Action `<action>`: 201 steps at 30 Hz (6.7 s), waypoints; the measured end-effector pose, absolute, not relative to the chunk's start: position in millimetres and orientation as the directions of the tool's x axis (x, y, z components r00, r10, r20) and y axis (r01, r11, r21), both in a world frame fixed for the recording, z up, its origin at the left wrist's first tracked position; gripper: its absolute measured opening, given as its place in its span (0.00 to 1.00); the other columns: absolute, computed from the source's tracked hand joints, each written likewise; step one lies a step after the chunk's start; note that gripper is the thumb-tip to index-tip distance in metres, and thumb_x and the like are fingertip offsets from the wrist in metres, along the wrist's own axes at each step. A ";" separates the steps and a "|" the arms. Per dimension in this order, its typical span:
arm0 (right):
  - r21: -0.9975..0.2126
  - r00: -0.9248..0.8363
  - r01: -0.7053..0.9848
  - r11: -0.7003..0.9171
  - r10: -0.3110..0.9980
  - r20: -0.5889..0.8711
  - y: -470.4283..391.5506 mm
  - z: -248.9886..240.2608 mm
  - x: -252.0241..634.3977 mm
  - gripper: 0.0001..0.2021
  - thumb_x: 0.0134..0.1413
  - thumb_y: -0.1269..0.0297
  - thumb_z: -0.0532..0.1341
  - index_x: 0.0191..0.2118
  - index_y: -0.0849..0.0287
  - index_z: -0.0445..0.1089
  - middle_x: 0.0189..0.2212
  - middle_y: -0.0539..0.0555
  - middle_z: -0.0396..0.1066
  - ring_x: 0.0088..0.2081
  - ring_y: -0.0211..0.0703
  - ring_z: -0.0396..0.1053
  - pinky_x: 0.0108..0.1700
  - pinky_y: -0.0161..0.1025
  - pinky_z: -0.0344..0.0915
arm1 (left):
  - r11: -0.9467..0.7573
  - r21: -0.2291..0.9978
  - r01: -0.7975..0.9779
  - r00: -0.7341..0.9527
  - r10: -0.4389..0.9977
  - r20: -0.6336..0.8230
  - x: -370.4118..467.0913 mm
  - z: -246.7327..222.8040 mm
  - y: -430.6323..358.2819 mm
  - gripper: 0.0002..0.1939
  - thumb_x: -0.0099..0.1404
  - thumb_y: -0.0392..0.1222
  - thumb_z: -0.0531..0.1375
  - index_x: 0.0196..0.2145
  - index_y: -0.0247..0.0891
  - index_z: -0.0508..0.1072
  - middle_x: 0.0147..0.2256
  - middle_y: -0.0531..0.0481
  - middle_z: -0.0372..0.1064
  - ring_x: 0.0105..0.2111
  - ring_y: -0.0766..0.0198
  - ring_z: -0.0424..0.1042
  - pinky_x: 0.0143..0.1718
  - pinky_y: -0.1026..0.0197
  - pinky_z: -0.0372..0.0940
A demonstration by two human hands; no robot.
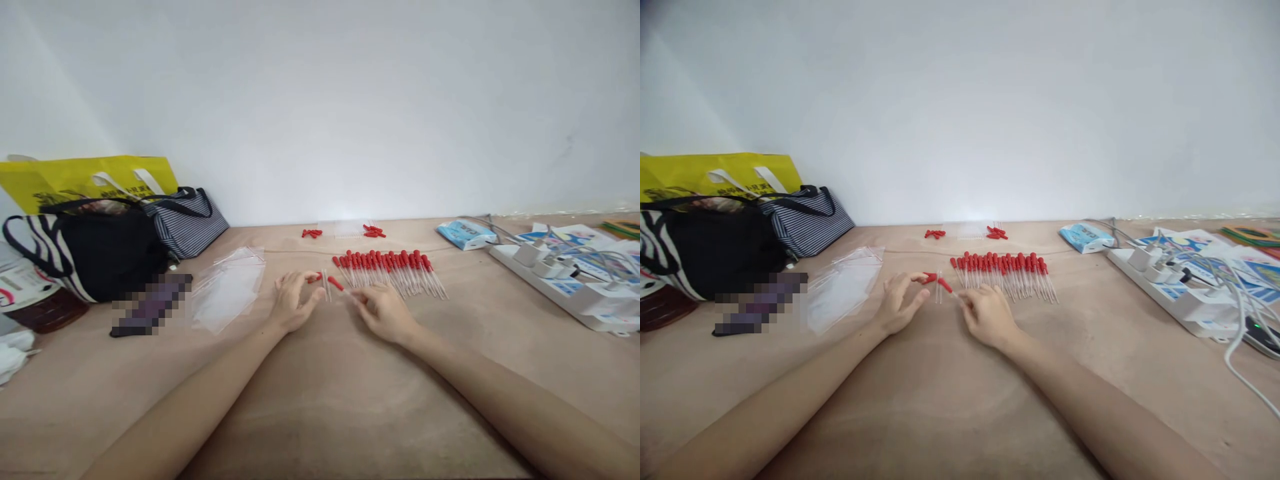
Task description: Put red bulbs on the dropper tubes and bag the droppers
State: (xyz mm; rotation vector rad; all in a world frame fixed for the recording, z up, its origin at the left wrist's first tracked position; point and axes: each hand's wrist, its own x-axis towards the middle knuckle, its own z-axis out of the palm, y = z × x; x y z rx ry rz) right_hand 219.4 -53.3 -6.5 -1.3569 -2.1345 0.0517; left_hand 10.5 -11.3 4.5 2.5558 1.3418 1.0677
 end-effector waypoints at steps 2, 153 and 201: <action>-0.452 -0.153 0.814 0.364 0.886 0.438 -40.2 -7.0 217.2 0.10 0.50 0.68 0.53 0.39 0.59 0.66 0.26 0.51 0.70 0.31 0.39 0.64 0.34 0.35 0.52 | -0.498 0.378 0.781 0.266 0.812 0.520 9.1 2.3 -3.8 0.07 0.60 0.42 0.53 0.35 0.38 0.66 0.37 0.48 0.67 0.40 0.57 0.64 0.43 0.53 0.53; -0.194 -0.036 0.974 0.117 0.925 0.378 -6.4 8.5 151.7 0.16 0.53 0.58 0.48 0.36 0.61 0.69 0.38 0.62 0.66 0.37 0.49 0.65 0.41 0.48 0.48 | -0.514 0.207 0.832 0.390 0.808 0.441 -0.8 -12.2 26.7 0.09 0.59 0.38 0.55 0.39 0.38 0.69 0.37 0.46 0.66 0.40 0.58 0.65 0.45 0.50 0.54; -0.417 -0.303 0.764 0.492 0.845 0.441 -48.6 -16.6 241.9 0.10 0.47 0.59 0.59 0.34 0.59 0.64 0.33 0.55 0.64 0.37 0.42 0.62 0.38 0.38 0.58 | -0.708 0.306 0.637 0.594 0.703 0.391 7.9 -6.8 -3.0 0.10 0.63 0.38 0.51 0.38 0.41 0.71 0.40 0.51 0.71 0.41 0.63 0.68 0.51 0.49 0.49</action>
